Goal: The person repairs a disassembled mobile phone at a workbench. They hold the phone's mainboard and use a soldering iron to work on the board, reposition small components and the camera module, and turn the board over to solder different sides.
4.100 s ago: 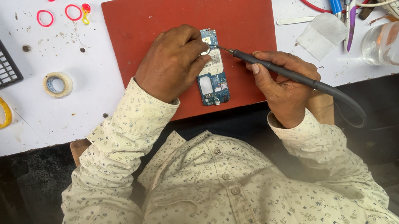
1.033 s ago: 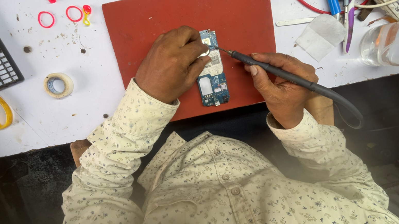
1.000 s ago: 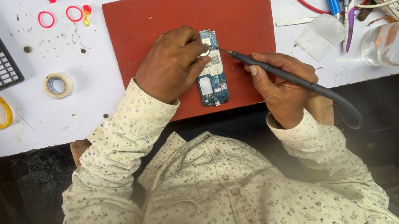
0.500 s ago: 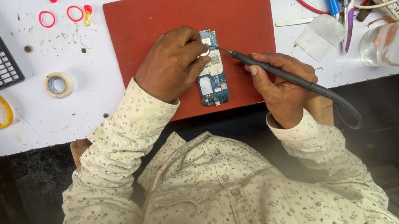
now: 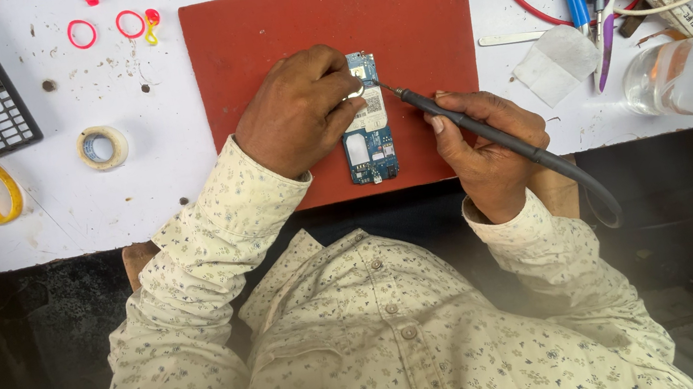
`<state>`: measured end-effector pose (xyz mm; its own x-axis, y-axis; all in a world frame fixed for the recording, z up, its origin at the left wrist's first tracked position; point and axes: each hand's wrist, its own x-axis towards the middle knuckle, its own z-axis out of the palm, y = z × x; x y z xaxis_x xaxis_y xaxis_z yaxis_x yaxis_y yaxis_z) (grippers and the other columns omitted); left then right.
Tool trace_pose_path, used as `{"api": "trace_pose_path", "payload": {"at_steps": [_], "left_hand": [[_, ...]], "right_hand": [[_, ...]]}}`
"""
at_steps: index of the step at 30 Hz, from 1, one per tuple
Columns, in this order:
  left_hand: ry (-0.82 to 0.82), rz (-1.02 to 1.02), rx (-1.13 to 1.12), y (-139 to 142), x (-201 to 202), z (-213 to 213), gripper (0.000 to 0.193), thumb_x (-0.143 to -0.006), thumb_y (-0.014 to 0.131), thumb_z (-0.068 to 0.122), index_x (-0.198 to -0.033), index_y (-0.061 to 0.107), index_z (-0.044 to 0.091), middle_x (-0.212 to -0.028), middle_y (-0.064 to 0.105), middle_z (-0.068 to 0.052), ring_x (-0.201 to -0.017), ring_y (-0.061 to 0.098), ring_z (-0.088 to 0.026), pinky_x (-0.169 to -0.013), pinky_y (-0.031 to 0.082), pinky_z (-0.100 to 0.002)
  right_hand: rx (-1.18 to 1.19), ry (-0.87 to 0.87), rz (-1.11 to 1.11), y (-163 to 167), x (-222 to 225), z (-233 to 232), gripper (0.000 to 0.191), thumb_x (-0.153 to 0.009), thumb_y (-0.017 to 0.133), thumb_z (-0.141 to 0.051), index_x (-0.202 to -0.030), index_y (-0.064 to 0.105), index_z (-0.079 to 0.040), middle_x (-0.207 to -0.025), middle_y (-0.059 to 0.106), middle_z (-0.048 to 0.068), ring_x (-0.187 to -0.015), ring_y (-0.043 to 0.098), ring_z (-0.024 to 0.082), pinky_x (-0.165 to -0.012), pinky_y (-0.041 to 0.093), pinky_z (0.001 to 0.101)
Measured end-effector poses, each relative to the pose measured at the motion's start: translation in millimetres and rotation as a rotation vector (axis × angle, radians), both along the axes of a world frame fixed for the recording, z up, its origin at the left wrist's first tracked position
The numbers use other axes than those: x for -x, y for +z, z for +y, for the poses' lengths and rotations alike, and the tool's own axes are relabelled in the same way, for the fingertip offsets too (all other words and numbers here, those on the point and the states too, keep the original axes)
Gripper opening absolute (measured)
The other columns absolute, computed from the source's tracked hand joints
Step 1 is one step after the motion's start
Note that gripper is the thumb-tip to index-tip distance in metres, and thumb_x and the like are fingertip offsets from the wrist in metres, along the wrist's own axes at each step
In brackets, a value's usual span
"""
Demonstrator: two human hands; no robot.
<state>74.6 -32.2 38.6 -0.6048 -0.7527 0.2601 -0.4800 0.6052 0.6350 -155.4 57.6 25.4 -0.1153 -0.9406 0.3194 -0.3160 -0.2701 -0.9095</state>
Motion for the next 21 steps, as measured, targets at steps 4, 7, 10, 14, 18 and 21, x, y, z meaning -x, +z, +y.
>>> {"api": "trace_pose_path", "payload": {"at_steps": [4,7,10,14,18,21], "left_hand": [[-0.002,0.005,0.011,-0.4,0.2,-0.2,0.015,-0.09,0.081,0.013,-0.094,0.072,0.002,-0.096,0.064,-0.008,-0.087,0.066,-0.021,-0.085,0.055,-0.039],[-0.002,0.003,0.01,-0.1,0.2,-0.1,0.015,-0.09,0.081,0.014,-0.094,0.072,0.002,-0.097,0.064,-0.008,-0.087,0.066,-0.021,-0.085,0.055,-0.039],[-0.003,0.002,0.01,0.3,0.2,0.4,0.016,-0.09,0.081,0.014,-0.095,0.073,0.002,-0.097,0.064,-0.008,-0.088,0.066,-0.022,-0.085,0.055,-0.04],[-0.005,0.002,0.011,0.4,0.9,0.0,0.016,-0.089,0.081,0.014,-0.095,0.073,0.002,-0.097,0.064,-0.007,-0.088,0.066,-0.022,-0.086,0.055,-0.04],[-0.004,0.002,0.005,0.5,0.8,0.5,0.016,-0.09,0.081,0.014,-0.095,0.073,0.002,-0.097,0.064,-0.007,-0.088,0.065,-0.021,-0.086,0.055,-0.04],[-0.005,0.003,0.01,0.1,0.5,0.2,0.016,-0.089,0.082,0.014,-0.094,0.073,0.002,-0.096,0.064,-0.007,-0.087,0.065,-0.021,-0.086,0.055,-0.04]], "right_hand": [[-0.006,0.001,0.0,1.1,-0.2,-0.5,0.016,-0.097,0.075,0.005,-0.112,0.069,0.009,-0.102,0.075,0.02,-0.095,0.077,0.023,-0.082,0.065,0.027],[-0.002,0.007,-0.004,1.2,-0.5,-0.2,0.016,-0.098,0.074,0.005,-0.112,0.069,0.009,-0.103,0.075,0.021,-0.096,0.077,0.024,-0.083,0.065,0.0275],[-0.002,0.003,-0.02,0.6,-0.3,0.6,0.016,-0.098,0.074,0.005,-0.112,0.069,0.009,-0.103,0.075,0.021,-0.096,0.077,0.024,-0.082,0.065,0.0274],[-0.001,0.001,-0.013,-0.6,1.4,0.7,0.016,-0.098,0.074,0.005,-0.113,0.069,0.009,-0.103,0.075,0.021,-0.096,0.077,0.024,-0.084,0.066,0.028],[-0.005,0.01,-0.033,-2.0,1.9,1.3,0.017,-0.098,0.074,0.005,-0.113,0.069,0.009,-0.104,0.075,0.021,-0.097,0.077,0.024,-0.085,0.066,0.0284],[0.005,0.014,-0.036,-3.1,2.0,1.0,0.016,-0.098,0.074,0.006,-0.113,0.069,0.009,-0.104,0.075,0.021,-0.098,0.077,0.024,-0.086,0.066,0.029]]}}
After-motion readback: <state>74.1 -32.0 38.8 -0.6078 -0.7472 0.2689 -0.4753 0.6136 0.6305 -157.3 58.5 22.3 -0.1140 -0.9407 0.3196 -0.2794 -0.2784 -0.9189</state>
